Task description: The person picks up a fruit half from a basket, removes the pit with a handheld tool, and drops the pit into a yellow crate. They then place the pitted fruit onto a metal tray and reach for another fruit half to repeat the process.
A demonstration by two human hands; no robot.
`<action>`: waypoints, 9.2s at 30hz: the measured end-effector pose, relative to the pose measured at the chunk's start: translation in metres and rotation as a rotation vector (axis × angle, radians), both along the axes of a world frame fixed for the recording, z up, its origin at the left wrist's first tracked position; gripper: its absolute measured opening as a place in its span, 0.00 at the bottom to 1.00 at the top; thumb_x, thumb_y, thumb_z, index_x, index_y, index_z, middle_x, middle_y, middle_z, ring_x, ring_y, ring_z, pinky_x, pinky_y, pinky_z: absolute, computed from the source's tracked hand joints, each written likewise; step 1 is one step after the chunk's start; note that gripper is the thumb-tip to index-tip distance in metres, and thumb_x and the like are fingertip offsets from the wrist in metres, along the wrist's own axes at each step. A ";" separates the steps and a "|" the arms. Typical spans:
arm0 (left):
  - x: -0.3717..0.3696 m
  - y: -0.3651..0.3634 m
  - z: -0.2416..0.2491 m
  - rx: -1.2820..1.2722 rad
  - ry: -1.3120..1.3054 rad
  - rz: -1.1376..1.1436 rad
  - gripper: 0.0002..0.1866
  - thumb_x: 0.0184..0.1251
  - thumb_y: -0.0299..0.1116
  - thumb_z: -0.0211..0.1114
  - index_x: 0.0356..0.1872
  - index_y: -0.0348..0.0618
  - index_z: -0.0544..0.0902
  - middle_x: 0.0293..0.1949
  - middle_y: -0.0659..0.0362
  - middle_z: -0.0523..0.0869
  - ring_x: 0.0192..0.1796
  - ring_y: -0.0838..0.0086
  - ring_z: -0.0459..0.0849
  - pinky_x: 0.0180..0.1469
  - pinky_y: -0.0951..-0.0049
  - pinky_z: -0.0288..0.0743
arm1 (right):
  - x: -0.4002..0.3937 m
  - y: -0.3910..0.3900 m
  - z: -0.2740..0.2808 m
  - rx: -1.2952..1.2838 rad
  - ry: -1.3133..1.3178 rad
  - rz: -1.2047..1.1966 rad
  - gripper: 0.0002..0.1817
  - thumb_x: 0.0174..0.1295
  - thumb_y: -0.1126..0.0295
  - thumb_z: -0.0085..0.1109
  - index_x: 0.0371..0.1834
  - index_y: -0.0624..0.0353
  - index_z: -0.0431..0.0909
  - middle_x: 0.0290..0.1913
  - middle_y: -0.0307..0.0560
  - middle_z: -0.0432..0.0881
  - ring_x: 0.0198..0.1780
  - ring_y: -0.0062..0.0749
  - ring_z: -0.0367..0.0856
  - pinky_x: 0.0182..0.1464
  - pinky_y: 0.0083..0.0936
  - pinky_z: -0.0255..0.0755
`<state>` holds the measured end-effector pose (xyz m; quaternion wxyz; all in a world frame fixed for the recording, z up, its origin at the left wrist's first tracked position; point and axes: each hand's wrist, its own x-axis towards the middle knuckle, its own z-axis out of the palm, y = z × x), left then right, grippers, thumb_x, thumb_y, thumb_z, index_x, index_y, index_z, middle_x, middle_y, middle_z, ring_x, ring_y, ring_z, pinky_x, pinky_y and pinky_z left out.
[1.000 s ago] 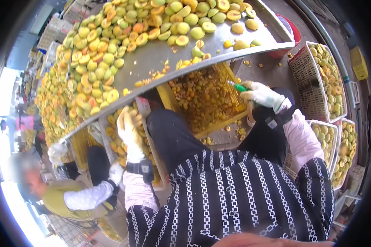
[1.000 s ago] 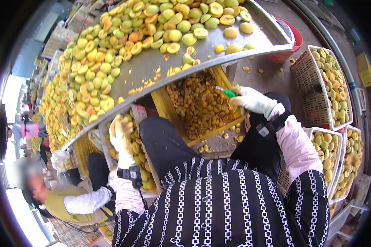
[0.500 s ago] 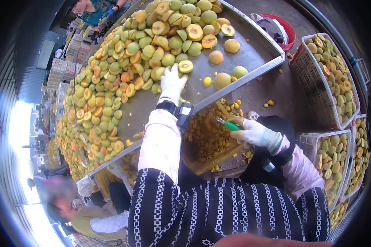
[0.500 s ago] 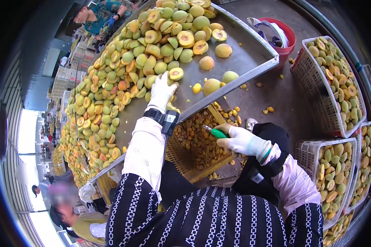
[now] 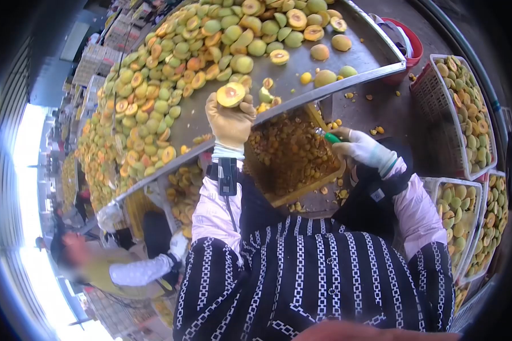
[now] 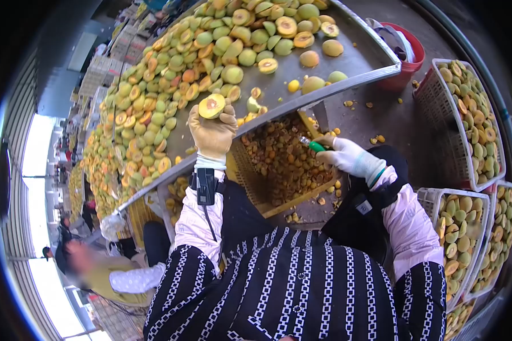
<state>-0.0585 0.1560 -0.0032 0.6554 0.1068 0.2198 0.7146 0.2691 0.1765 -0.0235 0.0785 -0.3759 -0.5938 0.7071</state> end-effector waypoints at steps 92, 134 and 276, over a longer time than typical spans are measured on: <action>0.040 -0.203 -0.016 -0.080 0.730 -0.081 0.26 0.75 0.50 0.43 0.44 0.35 0.78 0.34 0.51 0.85 0.32 0.71 0.84 0.32 0.74 0.79 | -0.119 -0.161 0.082 0.051 -0.052 0.362 0.17 0.63 0.63 0.57 0.48 0.64 0.69 0.20 0.38 0.73 0.13 0.23 0.71 0.14 0.20 0.66; 0.083 -0.199 -0.016 0.243 0.001 0.018 0.27 0.67 0.26 0.55 0.67 0.41 0.63 0.65 0.52 0.69 0.66 0.62 0.70 0.69 0.55 0.62 | -0.114 -0.146 0.008 0.120 0.318 -0.236 0.24 0.60 0.63 0.62 0.57 0.61 0.69 0.28 0.38 0.76 0.21 0.16 0.73 0.22 0.16 0.70; 0.071 -0.223 -0.028 -0.296 0.517 0.085 0.17 0.66 0.23 0.48 0.55 0.36 0.64 0.45 0.45 0.79 0.39 0.58 0.85 0.40 0.65 0.85 | -0.084 -0.125 0.018 0.895 -0.139 -0.073 0.23 0.62 0.57 0.57 0.60 0.51 0.72 0.42 0.54 0.84 0.42 0.45 0.85 0.48 0.32 0.77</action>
